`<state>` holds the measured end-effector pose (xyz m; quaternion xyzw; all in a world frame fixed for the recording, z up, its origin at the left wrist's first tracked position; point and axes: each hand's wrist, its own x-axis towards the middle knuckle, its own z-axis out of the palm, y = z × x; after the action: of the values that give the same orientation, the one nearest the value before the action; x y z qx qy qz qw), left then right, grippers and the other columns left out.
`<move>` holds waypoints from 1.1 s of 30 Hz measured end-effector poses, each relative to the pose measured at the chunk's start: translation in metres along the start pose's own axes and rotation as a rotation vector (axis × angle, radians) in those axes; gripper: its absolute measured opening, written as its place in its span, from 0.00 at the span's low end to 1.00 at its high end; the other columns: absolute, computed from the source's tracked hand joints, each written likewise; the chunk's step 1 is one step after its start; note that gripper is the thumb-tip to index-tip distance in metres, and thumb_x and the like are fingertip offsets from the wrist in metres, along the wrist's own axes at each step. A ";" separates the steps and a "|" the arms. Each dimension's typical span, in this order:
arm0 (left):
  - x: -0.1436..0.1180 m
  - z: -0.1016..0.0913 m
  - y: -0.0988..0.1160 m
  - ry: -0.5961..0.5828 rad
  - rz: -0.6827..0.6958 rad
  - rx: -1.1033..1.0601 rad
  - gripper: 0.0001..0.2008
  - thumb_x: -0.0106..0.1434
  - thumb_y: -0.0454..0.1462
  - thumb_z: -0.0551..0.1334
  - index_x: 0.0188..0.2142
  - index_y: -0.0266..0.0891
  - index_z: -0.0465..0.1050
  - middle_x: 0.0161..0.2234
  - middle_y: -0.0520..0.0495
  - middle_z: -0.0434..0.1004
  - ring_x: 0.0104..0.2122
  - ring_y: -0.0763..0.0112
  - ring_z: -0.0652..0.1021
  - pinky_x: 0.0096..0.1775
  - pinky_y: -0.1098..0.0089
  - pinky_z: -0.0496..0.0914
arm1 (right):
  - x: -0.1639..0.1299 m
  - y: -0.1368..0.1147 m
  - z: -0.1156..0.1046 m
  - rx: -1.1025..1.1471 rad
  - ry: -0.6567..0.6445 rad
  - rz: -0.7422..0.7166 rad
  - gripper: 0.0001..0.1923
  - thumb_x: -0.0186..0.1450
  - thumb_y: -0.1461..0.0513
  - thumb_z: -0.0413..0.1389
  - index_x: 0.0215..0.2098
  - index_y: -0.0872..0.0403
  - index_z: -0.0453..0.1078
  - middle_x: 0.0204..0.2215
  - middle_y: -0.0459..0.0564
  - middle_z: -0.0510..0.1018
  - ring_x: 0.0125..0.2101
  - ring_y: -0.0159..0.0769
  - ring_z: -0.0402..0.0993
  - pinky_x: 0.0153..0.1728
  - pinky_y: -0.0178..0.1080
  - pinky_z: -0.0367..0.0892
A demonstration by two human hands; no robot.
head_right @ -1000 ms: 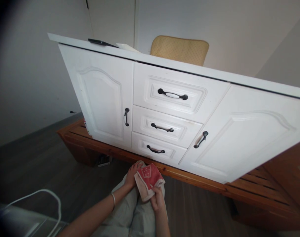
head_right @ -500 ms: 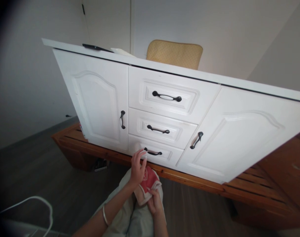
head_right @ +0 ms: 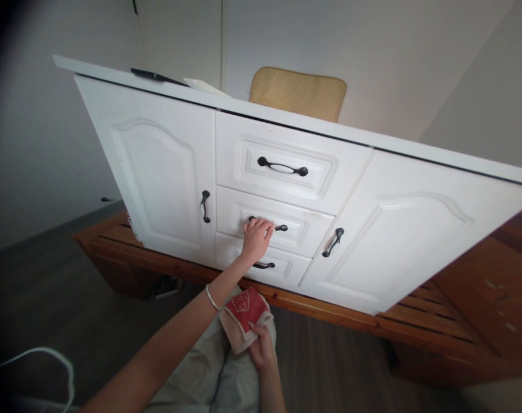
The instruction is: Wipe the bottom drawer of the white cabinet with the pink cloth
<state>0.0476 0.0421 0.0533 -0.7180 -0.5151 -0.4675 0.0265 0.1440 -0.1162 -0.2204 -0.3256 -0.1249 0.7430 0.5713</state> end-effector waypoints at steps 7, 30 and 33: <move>-0.002 -0.003 -0.008 -0.043 0.054 -0.089 0.09 0.76 0.37 0.56 0.44 0.42 0.76 0.45 0.47 0.80 0.50 0.58 0.72 0.52 0.60 0.67 | -0.004 -0.003 0.007 -0.005 -0.013 0.006 0.30 0.45 0.67 0.73 0.48 0.52 0.79 0.45 0.50 0.87 0.49 0.48 0.83 0.54 0.50 0.77; -0.122 0.057 -0.073 -0.474 -0.130 -0.115 0.13 0.67 0.30 0.61 0.50 0.38 0.74 0.53 0.42 0.76 0.58 0.58 0.72 0.64 0.56 0.66 | -0.008 -0.007 0.012 -0.055 0.032 -0.006 0.31 0.44 0.65 0.71 0.48 0.51 0.77 0.48 0.52 0.85 0.51 0.51 0.82 0.57 0.55 0.75; -0.128 0.050 -0.069 -0.498 -0.122 -0.113 0.12 0.68 0.31 0.61 0.51 0.38 0.73 0.53 0.41 0.75 0.58 0.57 0.72 0.64 0.55 0.66 | -0.008 -0.009 0.014 -0.037 0.034 0.000 0.31 0.43 0.66 0.71 0.46 0.51 0.78 0.47 0.51 0.86 0.50 0.49 0.82 0.59 0.53 0.74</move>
<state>0.0230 0.0085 -0.0944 -0.7789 -0.5211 -0.3049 -0.1694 0.1434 -0.1184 -0.2021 -0.3486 -0.1288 0.7349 0.5673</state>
